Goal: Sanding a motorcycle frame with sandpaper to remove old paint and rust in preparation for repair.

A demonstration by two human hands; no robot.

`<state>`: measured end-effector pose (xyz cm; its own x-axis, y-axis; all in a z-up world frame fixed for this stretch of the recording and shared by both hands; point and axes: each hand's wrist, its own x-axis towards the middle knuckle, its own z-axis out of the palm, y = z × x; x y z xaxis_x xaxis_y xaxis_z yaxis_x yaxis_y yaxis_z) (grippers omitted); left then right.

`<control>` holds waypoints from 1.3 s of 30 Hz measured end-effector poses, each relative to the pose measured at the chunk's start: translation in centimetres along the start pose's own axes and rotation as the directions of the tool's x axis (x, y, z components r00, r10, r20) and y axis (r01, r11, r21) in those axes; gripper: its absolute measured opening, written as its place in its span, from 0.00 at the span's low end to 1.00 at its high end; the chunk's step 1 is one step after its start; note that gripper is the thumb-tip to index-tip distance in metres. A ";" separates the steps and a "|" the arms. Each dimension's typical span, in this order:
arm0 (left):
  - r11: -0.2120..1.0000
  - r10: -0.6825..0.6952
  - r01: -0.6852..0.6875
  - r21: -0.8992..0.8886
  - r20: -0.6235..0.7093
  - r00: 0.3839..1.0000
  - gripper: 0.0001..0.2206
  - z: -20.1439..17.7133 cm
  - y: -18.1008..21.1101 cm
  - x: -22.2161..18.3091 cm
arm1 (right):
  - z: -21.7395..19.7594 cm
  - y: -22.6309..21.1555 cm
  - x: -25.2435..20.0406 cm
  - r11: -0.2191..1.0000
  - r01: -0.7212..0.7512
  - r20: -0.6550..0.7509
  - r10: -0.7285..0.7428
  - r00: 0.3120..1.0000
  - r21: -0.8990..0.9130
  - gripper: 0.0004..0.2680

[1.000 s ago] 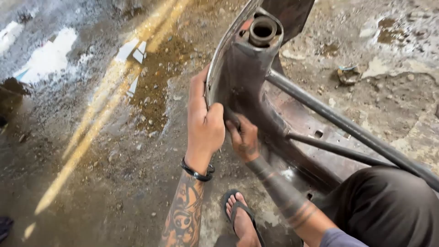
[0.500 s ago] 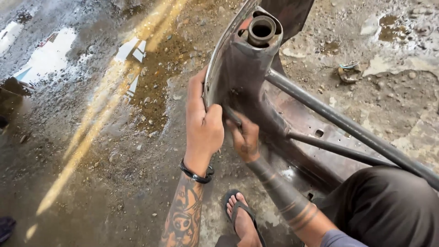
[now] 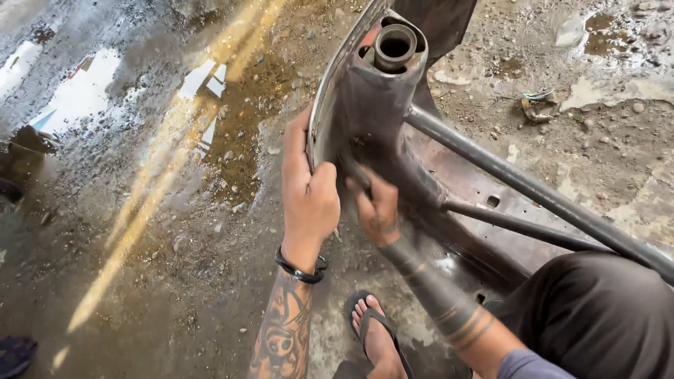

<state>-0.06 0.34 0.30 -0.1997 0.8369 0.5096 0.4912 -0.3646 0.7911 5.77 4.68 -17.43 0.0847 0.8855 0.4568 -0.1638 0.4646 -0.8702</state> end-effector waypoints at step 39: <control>1.000 0.022 -0.022 -0.008 0.041 0.999 0.37 -1.4 -2.6 -0.8 | -0.4 1.3 0.1 0.978 -0.191 0.085 0.183 0.979 0.089 0.06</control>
<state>-2.34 0.04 -1.73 -0.1539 0.8445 0.5130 0.4887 -0.3862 0.7823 5.95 5.35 -18.62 -0.0309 0.9524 0.3034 -0.2634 0.2851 -0.9216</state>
